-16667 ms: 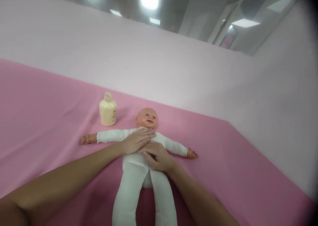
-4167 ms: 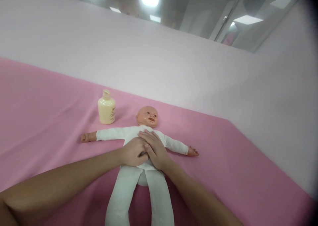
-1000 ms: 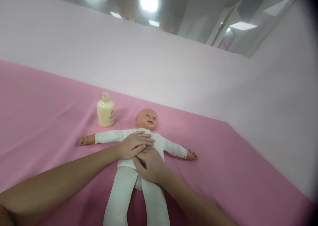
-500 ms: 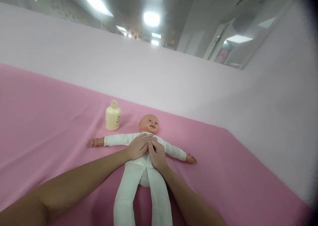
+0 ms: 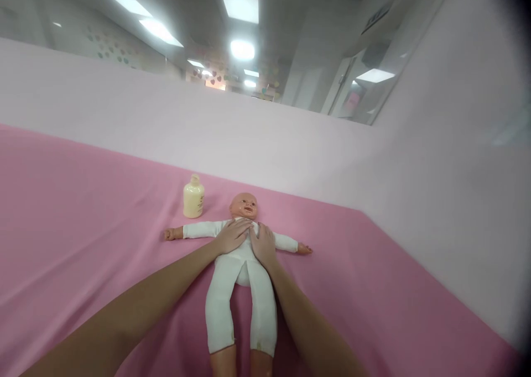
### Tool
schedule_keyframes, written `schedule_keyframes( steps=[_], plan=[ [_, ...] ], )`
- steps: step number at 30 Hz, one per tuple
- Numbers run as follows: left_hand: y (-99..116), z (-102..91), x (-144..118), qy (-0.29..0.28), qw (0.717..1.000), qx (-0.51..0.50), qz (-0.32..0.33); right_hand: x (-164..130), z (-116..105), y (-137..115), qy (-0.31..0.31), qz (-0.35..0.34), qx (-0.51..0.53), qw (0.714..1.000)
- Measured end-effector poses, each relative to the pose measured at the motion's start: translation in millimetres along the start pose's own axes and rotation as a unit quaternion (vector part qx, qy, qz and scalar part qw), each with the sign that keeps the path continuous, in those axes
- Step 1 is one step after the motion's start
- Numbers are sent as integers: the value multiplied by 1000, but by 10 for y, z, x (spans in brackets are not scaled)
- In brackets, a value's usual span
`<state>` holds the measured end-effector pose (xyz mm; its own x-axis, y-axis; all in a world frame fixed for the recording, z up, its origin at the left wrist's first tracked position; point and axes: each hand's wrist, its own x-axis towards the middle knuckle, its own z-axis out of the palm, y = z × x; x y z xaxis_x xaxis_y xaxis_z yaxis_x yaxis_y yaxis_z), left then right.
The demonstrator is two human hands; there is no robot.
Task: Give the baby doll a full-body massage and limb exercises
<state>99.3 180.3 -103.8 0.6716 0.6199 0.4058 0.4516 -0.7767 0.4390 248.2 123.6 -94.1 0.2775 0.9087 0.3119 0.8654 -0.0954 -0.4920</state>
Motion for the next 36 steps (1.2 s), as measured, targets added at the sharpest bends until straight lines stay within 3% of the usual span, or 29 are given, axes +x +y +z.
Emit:
schedule_keyframes(
  steps=[6,10,14,20,26,31,34,36],
  plan=[
    [-81,10,-117,1,997,18,-78,-16,-26,162,-18,55,-49,997],
    [-198,-66,-355,8,984,59,-166,-56,-69,285,-9,69,-63,996],
    [-262,-138,-596,22,975,92,-199,-132,-142,358,15,80,-80,993],
    [-287,-190,-747,108,939,147,-291,-269,-321,582,85,109,-114,984],
    [-334,-338,-838,258,873,78,-407,-297,-488,837,175,232,71,954],
    [-295,-501,-830,337,830,-19,-444,-251,-533,893,211,230,213,926],
    [-308,-581,-851,408,777,-127,-463,-202,-521,908,228,226,334,886],
    [-344,-619,-885,446,751,-230,-430,-172,-495,914,220,220,421,852]
  ],
)
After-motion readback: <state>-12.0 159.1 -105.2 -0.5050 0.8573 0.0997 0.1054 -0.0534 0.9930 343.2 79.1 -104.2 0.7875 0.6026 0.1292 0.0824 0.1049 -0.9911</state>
